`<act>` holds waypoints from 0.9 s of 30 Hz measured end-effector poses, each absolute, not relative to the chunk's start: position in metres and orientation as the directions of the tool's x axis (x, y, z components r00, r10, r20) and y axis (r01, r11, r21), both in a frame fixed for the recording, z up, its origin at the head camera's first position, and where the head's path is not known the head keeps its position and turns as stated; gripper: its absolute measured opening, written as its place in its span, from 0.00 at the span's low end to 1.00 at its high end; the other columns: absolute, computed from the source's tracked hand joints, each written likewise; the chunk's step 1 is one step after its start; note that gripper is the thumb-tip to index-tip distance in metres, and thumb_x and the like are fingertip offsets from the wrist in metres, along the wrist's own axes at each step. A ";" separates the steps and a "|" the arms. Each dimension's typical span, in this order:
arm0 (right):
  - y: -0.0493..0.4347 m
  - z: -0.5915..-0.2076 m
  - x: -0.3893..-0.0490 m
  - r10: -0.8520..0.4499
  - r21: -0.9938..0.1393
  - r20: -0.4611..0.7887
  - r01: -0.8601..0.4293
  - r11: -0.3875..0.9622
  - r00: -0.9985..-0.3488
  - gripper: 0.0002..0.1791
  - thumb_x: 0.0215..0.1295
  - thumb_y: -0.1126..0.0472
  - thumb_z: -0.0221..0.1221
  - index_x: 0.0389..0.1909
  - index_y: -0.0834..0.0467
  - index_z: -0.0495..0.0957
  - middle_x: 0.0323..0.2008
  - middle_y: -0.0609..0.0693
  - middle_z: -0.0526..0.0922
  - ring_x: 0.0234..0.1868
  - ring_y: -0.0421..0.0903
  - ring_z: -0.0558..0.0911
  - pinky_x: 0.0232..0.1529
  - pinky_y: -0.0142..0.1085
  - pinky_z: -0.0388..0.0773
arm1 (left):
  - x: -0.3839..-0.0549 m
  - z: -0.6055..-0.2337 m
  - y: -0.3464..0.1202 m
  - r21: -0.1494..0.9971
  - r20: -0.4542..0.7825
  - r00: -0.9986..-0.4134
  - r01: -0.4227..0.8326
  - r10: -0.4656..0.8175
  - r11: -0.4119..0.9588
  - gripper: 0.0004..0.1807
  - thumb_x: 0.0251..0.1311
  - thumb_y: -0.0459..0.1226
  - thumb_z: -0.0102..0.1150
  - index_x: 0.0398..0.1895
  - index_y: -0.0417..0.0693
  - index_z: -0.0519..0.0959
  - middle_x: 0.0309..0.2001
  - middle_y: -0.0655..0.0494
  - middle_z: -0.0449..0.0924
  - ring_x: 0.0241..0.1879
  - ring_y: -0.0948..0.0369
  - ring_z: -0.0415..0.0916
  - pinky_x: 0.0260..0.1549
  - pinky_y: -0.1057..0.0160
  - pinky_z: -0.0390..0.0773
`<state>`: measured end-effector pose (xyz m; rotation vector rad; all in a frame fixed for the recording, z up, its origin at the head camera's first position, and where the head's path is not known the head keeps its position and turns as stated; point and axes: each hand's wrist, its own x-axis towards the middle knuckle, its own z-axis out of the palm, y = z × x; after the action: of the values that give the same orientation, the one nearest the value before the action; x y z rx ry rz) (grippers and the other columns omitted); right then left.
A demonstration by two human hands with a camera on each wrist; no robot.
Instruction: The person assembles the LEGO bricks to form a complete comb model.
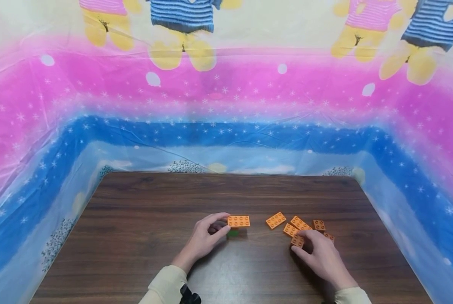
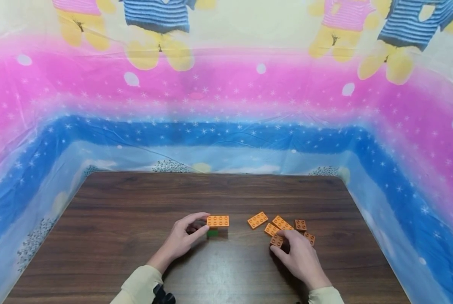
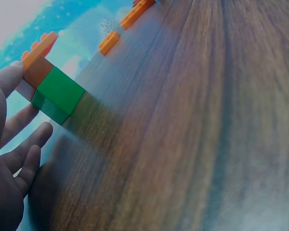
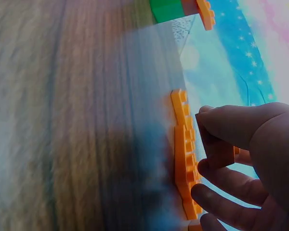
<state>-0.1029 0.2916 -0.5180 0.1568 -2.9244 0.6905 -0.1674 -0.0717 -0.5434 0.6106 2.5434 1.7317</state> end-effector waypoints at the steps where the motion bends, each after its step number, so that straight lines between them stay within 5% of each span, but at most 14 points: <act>1: 0.290 -0.518 -0.104 -0.074 -0.440 0.155 -0.136 0.888 -0.985 0.23 0.63 0.51 0.75 0.55 0.56 0.84 0.52 0.53 0.87 0.54 0.56 0.85 0.54 0.58 0.80 | -0.167 -0.543 -0.072 0.897 0.209 -0.925 0.311 0.317 0.315 0.21 0.71 0.43 0.67 0.65 0.54 0.82 0.53 0.62 0.84 0.45 0.59 0.84 0.46 0.63 0.82; 11: 0.272 -0.512 -0.115 -0.103 -0.508 0.176 -0.181 0.842 -0.979 0.22 0.61 0.52 0.76 0.55 0.53 0.85 0.48 0.48 0.87 0.43 0.44 0.83 0.43 0.44 0.81 | -0.167 -0.544 -0.072 0.897 0.203 -0.928 0.304 0.311 0.322 0.21 0.71 0.43 0.68 0.65 0.54 0.82 0.53 0.63 0.84 0.44 0.60 0.83 0.46 0.63 0.82; 20: 0.255 -0.501 -0.122 -0.145 -0.567 0.200 -0.235 0.789 -0.969 0.22 0.63 0.52 0.75 0.56 0.53 0.86 0.52 0.49 0.88 0.51 0.49 0.85 0.47 0.50 0.84 | -0.166 -0.544 -0.073 0.899 0.199 -0.929 0.300 0.314 0.318 0.20 0.71 0.43 0.67 0.65 0.54 0.82 0.53 0.63 0.85 0.44 0.59 0.84 0.46 0.63 0.82; 27: 0.242 -0.497 -0.129 -0.184 -0.568 0.258 -0.303 0.765 -0.948 0.23 0.61 0.53 0.77 0.56 0.52 0.87 0.47 0.44 0.86 0.46 0.47 0.85 0.44 0.48 0.83 | -0.167 -0.544 -0.073 0.900 0.207 -0.924 0.309 0.321 0.309 0.21 0.72 0.43 0.67 0.65 0.51 0.81 0.53 0.62 0.85 0.44 0.59 0.84 0.45 0.63 0.82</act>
<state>-0.1286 0.2416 -0.4973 0.3867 -2.7731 0.9406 -0.1671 -0.0727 -0.5440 0.6098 2.5325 1.7366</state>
